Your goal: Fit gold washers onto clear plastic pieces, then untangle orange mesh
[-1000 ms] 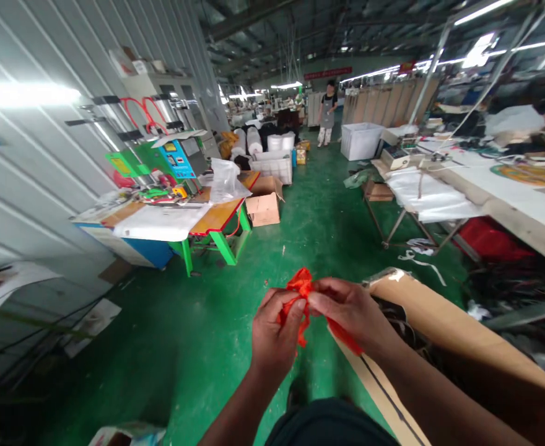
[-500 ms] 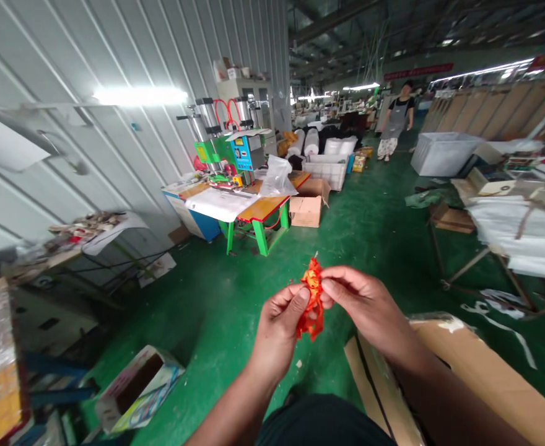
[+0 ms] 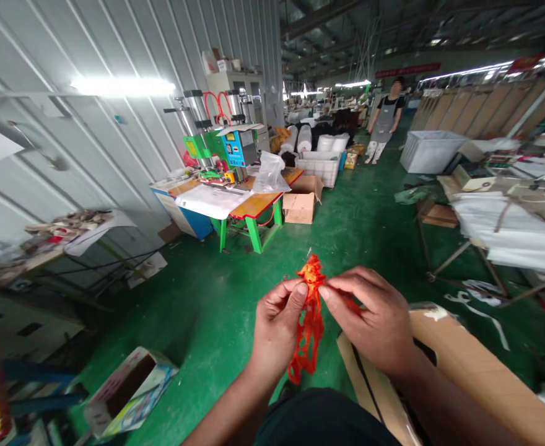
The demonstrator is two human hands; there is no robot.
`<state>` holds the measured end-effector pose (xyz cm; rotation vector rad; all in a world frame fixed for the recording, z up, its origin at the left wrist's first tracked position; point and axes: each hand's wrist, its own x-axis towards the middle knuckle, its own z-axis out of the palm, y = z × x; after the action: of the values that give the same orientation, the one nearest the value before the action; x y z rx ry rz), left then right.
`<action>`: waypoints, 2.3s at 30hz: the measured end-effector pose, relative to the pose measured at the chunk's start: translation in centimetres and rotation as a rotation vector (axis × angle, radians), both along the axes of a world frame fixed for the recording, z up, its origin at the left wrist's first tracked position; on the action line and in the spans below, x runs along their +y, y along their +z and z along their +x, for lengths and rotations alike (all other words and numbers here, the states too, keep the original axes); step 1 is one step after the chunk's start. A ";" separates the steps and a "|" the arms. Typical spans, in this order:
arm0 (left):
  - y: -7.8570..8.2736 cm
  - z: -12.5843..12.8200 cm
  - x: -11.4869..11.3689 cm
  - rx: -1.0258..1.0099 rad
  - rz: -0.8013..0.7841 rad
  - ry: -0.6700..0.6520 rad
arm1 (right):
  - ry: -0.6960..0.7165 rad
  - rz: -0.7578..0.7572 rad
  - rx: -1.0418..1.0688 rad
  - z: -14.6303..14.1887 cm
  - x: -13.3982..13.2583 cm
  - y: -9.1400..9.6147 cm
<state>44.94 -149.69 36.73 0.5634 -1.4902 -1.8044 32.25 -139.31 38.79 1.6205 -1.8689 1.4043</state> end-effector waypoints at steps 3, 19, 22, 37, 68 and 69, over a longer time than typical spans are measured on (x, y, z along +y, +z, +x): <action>0.0 0.1 -0.1 0.003 -0.094 0.001 | 0.048 0.065 -0.078 -0.1 -0.5 0.2; 1.1 0.3 -1.6 -0.160 -0.472 0.076 | 0.058 0.257 0.153 -0.5 -1.6 -0.6; 1.0 0.0 -1.0 -0.089 -0.364 0.115 | 0.046 0.255 0.065 -0.2 -1.6 -0.4; 0.3 -0.4 -1.8 0.099 -0.030 0.124 | 0.084 -0.004 -0.236 0.3 -1.0 0.7; 1.0 -1.8 -2.5 0.104 0.255 -0.107 | 0.353 0.379 -0.657 -1.9 -1.5 0.1; 1.1 -1.8 -2.5 0.113 0.273 -0.128 | 0.362 0.374 -0.692 -2.0 -1.6 0.0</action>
<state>43.19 -152.18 37.81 0.4972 -1.2366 -2.1216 30.26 -140.89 38.83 1.8724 -2.4124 2.0726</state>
